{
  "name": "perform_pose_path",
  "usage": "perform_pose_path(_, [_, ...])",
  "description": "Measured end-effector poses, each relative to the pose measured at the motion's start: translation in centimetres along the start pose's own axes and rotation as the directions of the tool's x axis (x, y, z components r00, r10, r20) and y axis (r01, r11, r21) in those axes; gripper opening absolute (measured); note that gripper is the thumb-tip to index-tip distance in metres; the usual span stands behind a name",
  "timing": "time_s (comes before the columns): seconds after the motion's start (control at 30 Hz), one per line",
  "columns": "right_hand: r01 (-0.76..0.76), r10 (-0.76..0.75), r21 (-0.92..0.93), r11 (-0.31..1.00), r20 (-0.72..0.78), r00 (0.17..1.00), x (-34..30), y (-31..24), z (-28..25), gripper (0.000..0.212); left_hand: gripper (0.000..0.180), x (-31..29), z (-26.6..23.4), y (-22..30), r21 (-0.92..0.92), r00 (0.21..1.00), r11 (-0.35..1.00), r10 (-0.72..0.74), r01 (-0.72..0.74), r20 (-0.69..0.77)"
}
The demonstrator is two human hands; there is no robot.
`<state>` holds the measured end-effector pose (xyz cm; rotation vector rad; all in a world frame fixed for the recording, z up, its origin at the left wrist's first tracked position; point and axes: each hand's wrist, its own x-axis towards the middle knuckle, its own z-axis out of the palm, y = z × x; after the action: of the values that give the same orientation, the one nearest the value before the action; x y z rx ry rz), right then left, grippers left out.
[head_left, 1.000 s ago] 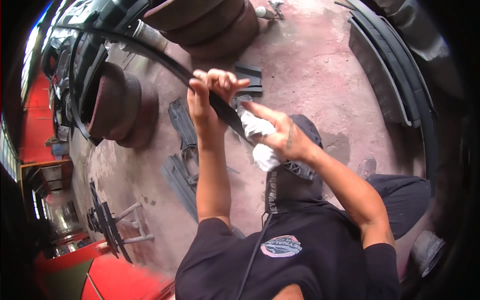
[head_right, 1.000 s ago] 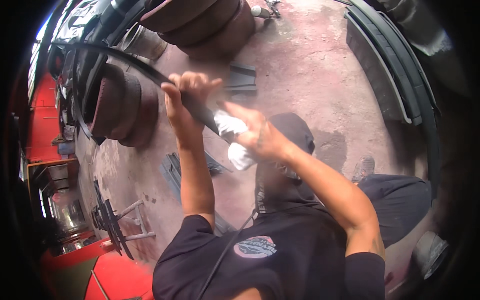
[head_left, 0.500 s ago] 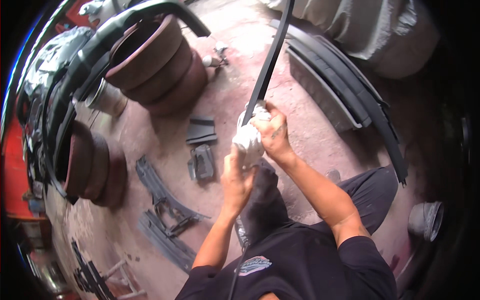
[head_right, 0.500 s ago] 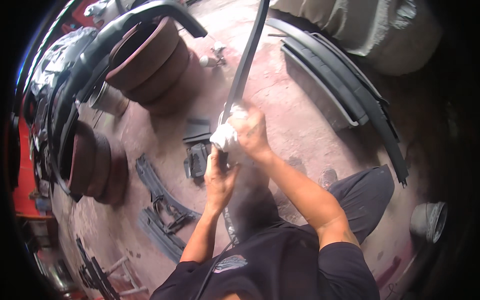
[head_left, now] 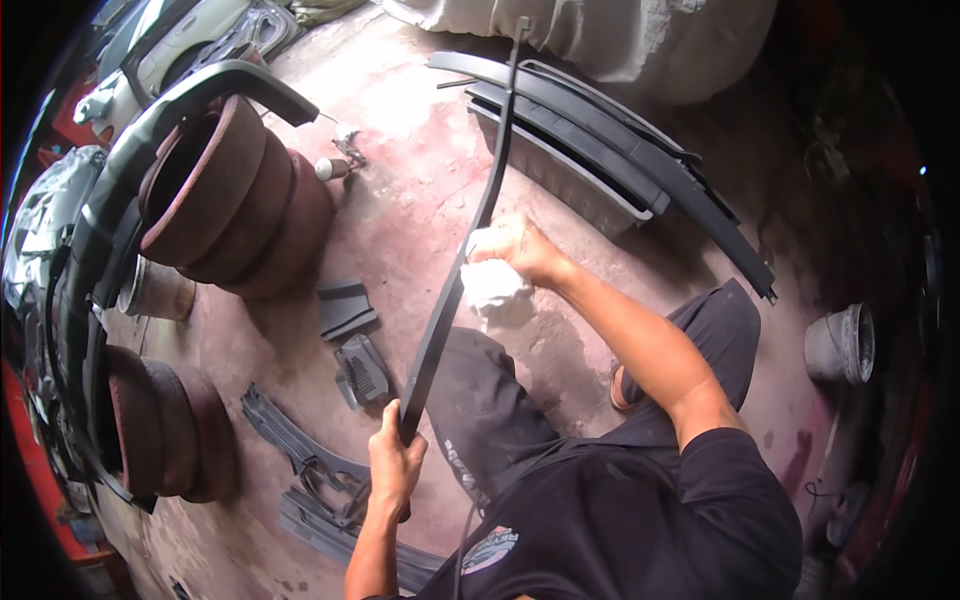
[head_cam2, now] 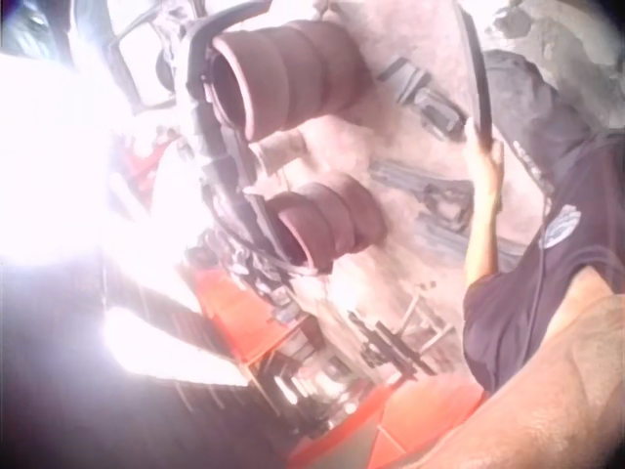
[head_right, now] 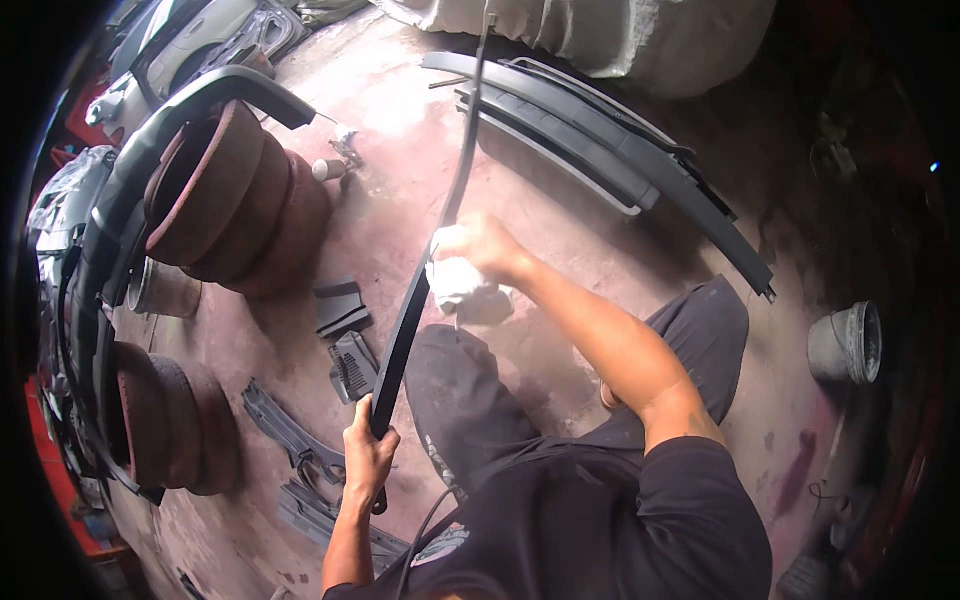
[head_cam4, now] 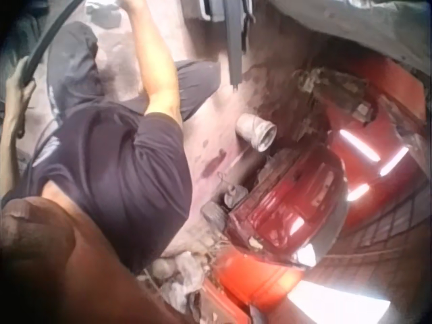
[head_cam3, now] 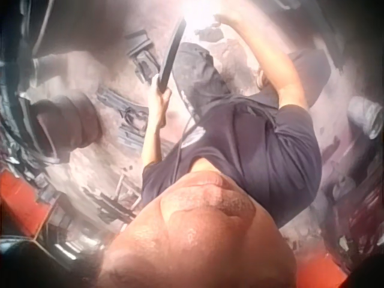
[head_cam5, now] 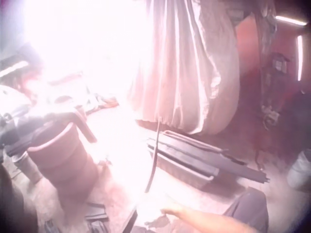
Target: The person wipes various disassembled black plastic car parts with a white cloth. They handle multiple items including a grille, a long trim piece, and smaller components, cleaning them one by one in a workshop setting.
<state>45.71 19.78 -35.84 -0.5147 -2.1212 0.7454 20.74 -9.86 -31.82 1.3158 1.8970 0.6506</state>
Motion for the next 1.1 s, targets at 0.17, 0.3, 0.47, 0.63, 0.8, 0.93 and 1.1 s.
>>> perform_pose_path(0.17, [-0.231,0.643,0.752,0.617,-0.312,0.7,1.8,0.2,-5.3,0.016,0.052,-2.3,1.5,-2.9,-0.318,0.926,0.903,-0.18,0.29,0.333])
perform_pose_path(0.3, [-0.422,0.316,-0.021,0.906,-0.628,0.711,-0.7,-0.9,4.9,0.035,0.056,-2.0,4.7,-2.4,-0.231,0.945,0.953,-0.117,0.193,0.306])
perform_pose_path(0.47, [-0.645,0.621,0.143,0.75,-0.486,0.615,0.1,-1.6,3.4,0.065,0.057,-3.9,4.8,-4.7,-0.055,0.967,0.987,-0.138,0.153,0.213])
perform_pose_path(0.63, [-0.773,0.666,-0.037,0.633,-0.484,0.568,2.7,3.3,-1.6,0.093,0.053,-5.9,3.2,-4.5,0.059,0.983,0.99,-0.138,0.132,0.119])
perform_pose_path(0.8, [-0.821,0.503,-0.239,0.518,-0.691,0.519,3.5,11.1,-7.3,0.063,0.052,-8.1,3.5,-6.9,0.188,0.992,0.975,-0.122,0.114,0.03])
perform_pose_path(0.93, [-0.729,0.726,0.257,0.635,-0.522,0.448,1.9,13.5,-12.6,0.028,0.052,-9.1,3.1,-8.2,0.168,0.984,0.974,-0.165,0.151,0.074])
perform_pose_path(1.1, [-0.047,0.765,0.819,0.572,-0.512,0.392,0.4,9.3,-12.0,0.02,0.063,-7.4,2.0,-6.4,-0.189,0.817,0.904,-0.237,0.383,0.525])
